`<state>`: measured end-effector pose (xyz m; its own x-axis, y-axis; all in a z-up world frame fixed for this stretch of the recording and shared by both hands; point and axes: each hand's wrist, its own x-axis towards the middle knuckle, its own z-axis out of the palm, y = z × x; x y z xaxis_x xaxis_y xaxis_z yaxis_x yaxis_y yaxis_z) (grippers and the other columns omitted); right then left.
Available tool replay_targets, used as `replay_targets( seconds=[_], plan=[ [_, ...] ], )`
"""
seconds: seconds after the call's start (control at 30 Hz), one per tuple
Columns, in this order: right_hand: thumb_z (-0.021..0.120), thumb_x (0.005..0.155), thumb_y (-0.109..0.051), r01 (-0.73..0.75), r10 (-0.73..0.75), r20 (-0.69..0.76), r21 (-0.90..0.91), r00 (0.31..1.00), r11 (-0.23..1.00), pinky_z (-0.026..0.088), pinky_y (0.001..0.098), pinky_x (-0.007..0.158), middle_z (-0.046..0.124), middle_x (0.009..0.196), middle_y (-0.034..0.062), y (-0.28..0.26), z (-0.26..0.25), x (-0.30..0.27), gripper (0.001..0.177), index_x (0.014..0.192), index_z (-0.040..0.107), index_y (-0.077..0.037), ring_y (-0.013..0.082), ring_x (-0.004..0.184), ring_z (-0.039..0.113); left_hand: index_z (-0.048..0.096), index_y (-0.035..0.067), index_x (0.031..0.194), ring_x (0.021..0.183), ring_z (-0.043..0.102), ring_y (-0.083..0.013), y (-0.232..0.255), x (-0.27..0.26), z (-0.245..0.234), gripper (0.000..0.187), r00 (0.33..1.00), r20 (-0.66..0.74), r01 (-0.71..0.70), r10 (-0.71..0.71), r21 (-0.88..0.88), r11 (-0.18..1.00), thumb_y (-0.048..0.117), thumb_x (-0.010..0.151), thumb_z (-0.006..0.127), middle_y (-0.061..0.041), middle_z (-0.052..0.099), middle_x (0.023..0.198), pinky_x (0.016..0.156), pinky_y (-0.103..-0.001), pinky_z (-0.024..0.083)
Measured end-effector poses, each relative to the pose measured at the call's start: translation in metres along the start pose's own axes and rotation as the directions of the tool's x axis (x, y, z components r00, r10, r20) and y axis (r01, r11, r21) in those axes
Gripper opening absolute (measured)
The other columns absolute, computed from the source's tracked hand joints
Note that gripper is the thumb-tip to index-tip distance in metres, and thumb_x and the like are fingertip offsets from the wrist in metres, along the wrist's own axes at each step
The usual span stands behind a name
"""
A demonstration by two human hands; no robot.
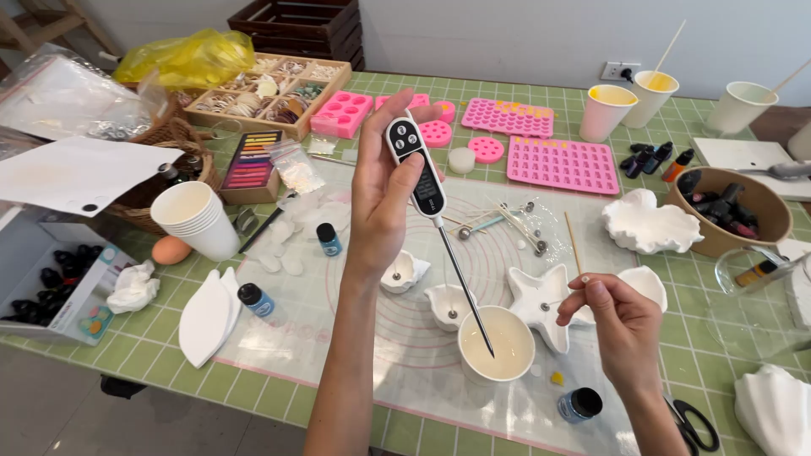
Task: The recorder measures the temperature of melted wax, cleans a digital thermometer, and adds blue dye to a cup of wax.
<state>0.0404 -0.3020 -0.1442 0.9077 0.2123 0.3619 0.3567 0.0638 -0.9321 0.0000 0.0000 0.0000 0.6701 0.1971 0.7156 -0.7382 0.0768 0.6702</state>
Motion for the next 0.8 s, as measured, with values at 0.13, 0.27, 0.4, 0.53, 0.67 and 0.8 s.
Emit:
replay_targets(
  seconds=[0.13, 0.27, 0.4, 0.53, 0.67, 0.8],
  plan=[
    [0.051, 0.11, -0.015, 0.006, -0.005, -0.009, 0.012, 1.0, 1.0, 0.057, 0.032, 0.07, 0.07, 0.074, 0.0122, 0.012, 0.0, -0.013, 0.028, 0.107, 0.067, 0.008, 0.0185, 0.069, 0.068, 0.038, 0.006, 0.157, 0.101, 0.059, -0.0068, -0.025, -0.016, 0.009, 0.047, 0.999, 0.028, 0.033, -0.032, -0.051, 0.998, 0.004, 0.112, 0.048, -0.012, 0.055, 0.152, 0.093, -0.026, 0.054],
    [0.053, 0.109, -0.013, 0.044, -0.044, 0.003, 0.065, 0.999, 0.997, 0.058, 0.0323, 0.069, 0.07, 0.076, 0.0119, 0.022, 0.005, -0.019, 0.026, 0.106, 0.067, 0.008, 0.0188, 0.069, 0.069, 0.042, 0.005, 0.152, 0.09, 0.055, -0.0047, -0.05, -0.029, 0.017, 0.039, 0.999, 0.038, 0.014, -0.011, -0.094, 0.995, 0.003, 0.113, 0.047, -0.011, 0.058, 0.142, 0.082, -0.022, 0.05],
    [0.054, 0.109, -0.011, 0.048, -0.046, -0.04, 0.038, 0.998, 0.998, 0.057, 0.0316, 0.071, 0.071, 0.078, 0.0122, 0.031, 0.005, -0.025, 0.024, 0.106, 0.067, 0.008, 0.0184, 0.07, 0.069, 0.043, 0.005, 0.153, 0.091, 0.052, -0.0032, -0.057, -0.042, 0.024, 0.042, 0.997, 0.051, 0.053, -0.052, -0.033, 0.998, 0.002, 0.112, 0.047, -0.009, 0.057, 0.141, 0.084, -0.02, 0.048],
    [0.053, 0.108, -0.01, 0.01, -0.01, -0.023, 0.014, 1.0, 1.0, 0.057, 0.0333, 0.074, 0.072, 0.078, 0.0133, 0.029, -0.005, -0.019, 0.024, 0.107, 0.068, 0.008, 0.0204, 0.072, 0.07, 0.045, 0.003, 0.146, 0.109, 0.053, -0.0056, -0.057, -0.049, 0.026, 0.039, 0.996, 0.078, 0.029, -0.04, 0.132, 0.991, 0.002, 0.107, 0.046, -0.008, 0.056, 0.146, 0.099, -0.022, 0.045],
    [0.046, 0.112, -0.018, -0.082, 0.084, 0.059, -0.03, 0.995, 0.996, 0.058, 0.0389, 0.088, 0.075, 0.09, 0.0169, 0.022, -0.01, -0.018, 0.03, 0.1, 0.062, 0.004, 0.0263, 0.09, 0.076, 0.049, 0.005, 0.145, 0.092, 0.049, -0.0033, -0.066, -0.065, 0.026, 0.034, 0.991, 0.107, 0.064, -0.08, 0.145, 0.987, 0.004, 0.111, 0.049, -0.005, 0.058, 0.141, 0.083, -0.018, 0.045],
    [0.036, 0.111, -0.029, -0.285, 0.263, 0.255, 0.051, 0.93, 0.957, 0.056, 0.0444, 0.096, 0.075, 0.115, 0.021, 0.02, -0.011, -0.012, 0.039, 0.087, 0.051, -0.002, 0.0317, 0.109, 0.076, 0.051, 0.007, 0.143, 0.091, 0.053, -0.0038, -0.074, -0.069, 0.028, 0.034, 0.989, 0.114, 0.072, -0.091, 0.159, 0.985, 0.005, 0.109, 0.05, -0.005, 0.061, 0.141, 0.077, -0.018, 0.044]
  ],
)
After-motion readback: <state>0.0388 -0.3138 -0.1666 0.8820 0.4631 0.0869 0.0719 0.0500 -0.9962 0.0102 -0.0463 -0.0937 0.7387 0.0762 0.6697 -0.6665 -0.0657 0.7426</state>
